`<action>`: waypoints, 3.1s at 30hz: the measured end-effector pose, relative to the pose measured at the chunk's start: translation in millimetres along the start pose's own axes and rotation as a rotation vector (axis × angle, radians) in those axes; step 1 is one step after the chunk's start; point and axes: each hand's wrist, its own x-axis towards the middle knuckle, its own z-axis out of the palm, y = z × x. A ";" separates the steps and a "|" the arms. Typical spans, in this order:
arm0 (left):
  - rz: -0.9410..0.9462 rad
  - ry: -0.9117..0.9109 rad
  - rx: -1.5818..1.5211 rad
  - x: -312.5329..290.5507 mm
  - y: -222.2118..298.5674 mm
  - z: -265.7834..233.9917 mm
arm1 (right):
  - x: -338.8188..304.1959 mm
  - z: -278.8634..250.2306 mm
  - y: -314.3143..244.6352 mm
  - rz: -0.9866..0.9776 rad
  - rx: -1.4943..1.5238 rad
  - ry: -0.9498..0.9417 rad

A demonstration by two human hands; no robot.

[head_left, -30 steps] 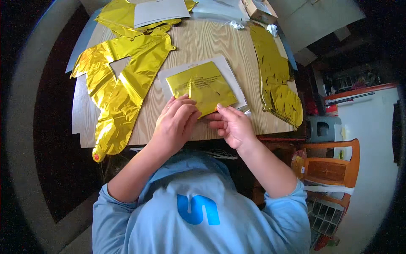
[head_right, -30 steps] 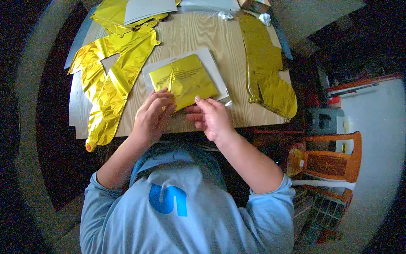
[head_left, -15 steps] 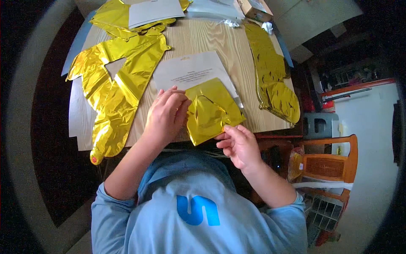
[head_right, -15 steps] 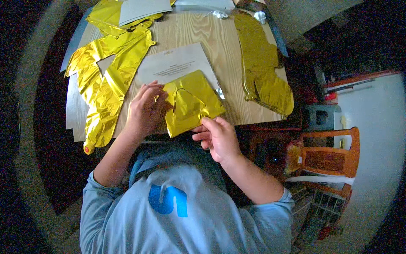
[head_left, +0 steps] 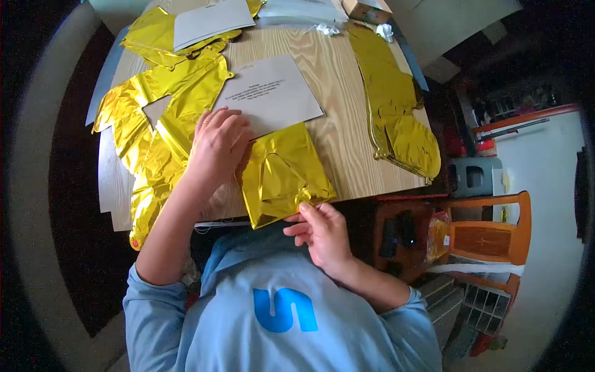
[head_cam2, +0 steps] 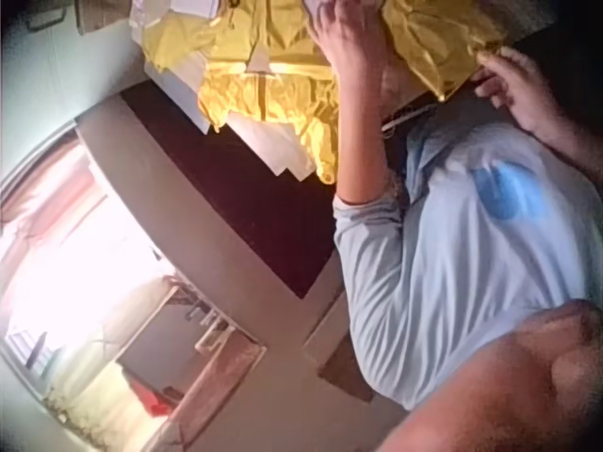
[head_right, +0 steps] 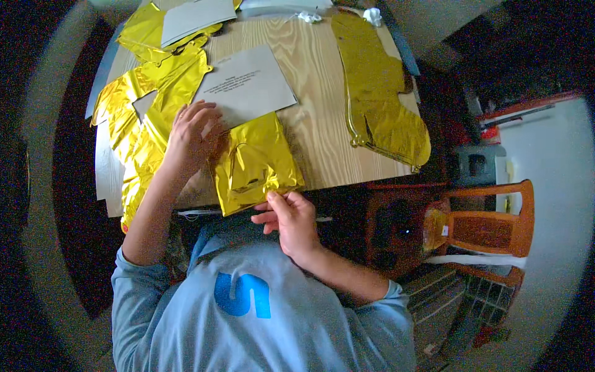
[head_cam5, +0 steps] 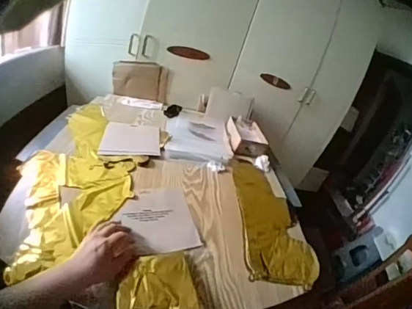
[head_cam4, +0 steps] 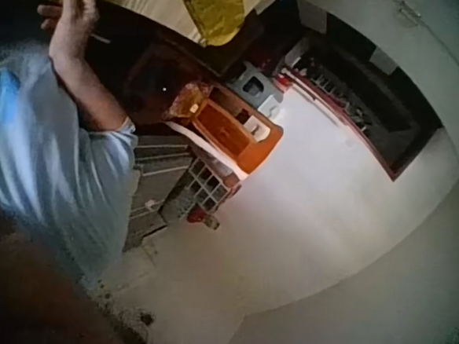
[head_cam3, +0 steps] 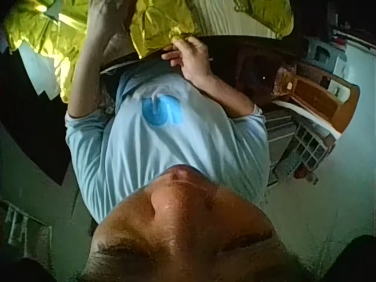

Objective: Folding deflated foil balloons and placing them into clear plastic packaging sleeves.

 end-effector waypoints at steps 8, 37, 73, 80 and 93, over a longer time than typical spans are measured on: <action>-0.093 -0.249 -0.301 24.4 37.6 -12.7 | -2.4 -4.1 17.0 -0.135 -0.118 -0.035; -0.187 -0.461 0.043 45.2 36.7 6.8 | 13.3 -28.0 -38.4 0.119 -0.450 -0.281; -0.168 -0.358 -0.223 42.5 27.0 5.9 | 172.1 2.1 -176.6 -0.163 -1.099 -0.671; -0.160 -0.363 -0.204 42.6 25.2 8.4 | 172.4 -3.8 -168.8 -0.220 -1.078 -0.634; -0.165 -0.322 -0.201 42.5 29.9 6.6 | 172.6 -4.3 -162.5 -0.224 -1.101 -0.578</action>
